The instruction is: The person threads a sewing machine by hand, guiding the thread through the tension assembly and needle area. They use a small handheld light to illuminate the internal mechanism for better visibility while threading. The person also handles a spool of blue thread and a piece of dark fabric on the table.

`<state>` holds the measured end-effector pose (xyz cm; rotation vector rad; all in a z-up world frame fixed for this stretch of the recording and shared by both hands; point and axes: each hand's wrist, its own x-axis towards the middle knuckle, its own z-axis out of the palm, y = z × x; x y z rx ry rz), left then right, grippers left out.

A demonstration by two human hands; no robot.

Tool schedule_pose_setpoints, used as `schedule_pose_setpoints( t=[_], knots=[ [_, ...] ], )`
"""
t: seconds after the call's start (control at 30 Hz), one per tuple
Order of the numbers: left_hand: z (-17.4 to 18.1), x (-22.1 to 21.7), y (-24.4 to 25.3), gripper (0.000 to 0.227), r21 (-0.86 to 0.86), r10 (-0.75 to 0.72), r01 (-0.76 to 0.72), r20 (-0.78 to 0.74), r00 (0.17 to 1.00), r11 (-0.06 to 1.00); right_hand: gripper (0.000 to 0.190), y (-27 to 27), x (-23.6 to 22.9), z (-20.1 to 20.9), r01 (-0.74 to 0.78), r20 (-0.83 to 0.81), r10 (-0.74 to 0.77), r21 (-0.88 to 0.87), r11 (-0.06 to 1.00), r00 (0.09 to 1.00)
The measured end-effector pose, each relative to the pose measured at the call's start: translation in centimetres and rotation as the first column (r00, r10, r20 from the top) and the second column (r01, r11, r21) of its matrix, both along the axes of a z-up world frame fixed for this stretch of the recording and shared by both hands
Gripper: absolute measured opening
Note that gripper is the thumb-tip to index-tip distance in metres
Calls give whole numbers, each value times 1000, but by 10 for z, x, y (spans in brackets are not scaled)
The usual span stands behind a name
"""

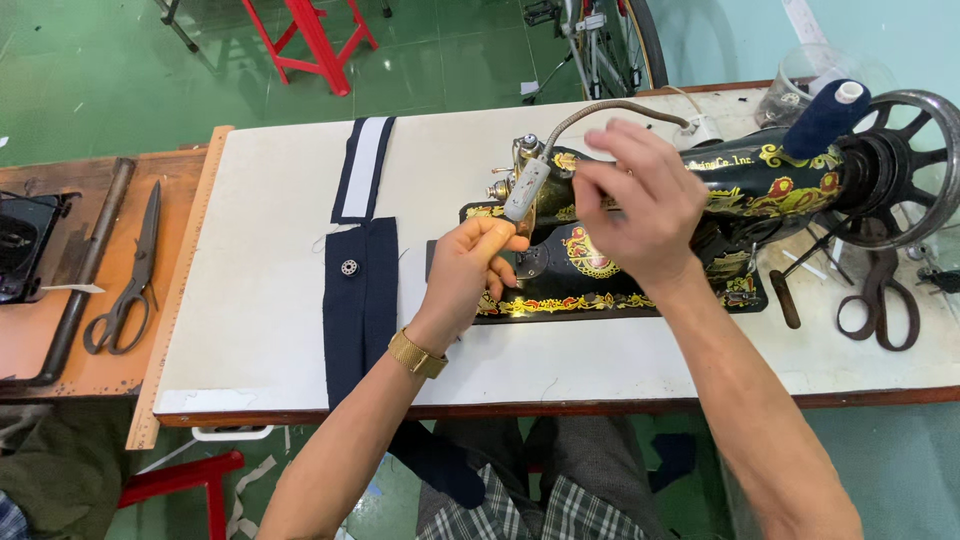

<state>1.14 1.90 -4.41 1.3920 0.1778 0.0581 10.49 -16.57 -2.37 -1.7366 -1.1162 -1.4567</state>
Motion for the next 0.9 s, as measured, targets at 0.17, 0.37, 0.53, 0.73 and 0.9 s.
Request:
schedule_pose_setpoints(
  t=[0.17, 0.37, 0.53, 0.73, 0.9],
  knots=[
    [-26, -4, 7, 25, -328, -33, -3, -103, 994, 945, 7, 5, -54, -64, -191, -396, 237, 154, 969, 887],
    [-32, -11, 7, 22, -435, -131, 72, -107, 986, 898, 24, 17, -68, -96, -266, -796, 598, 560, 785, 89],
    [-50, -6, 9, 26, -458, -163, 108, -82, 983, 882, 28, 34, -64, -108, -266, -730, 667, 679, 684, -148],
    [-26, -17, 5, 26, -376, -95, 59, -76, 993, 925, 16, 28, -62, -119, -233, -805, 593, 582, 779, -29],
    [-26, -29, 10, 16, 244, 31, -116, 327, 945, 963, 8, 8, -63, -95, -215, -936, 310, 272, 938, 165]
  ],
)
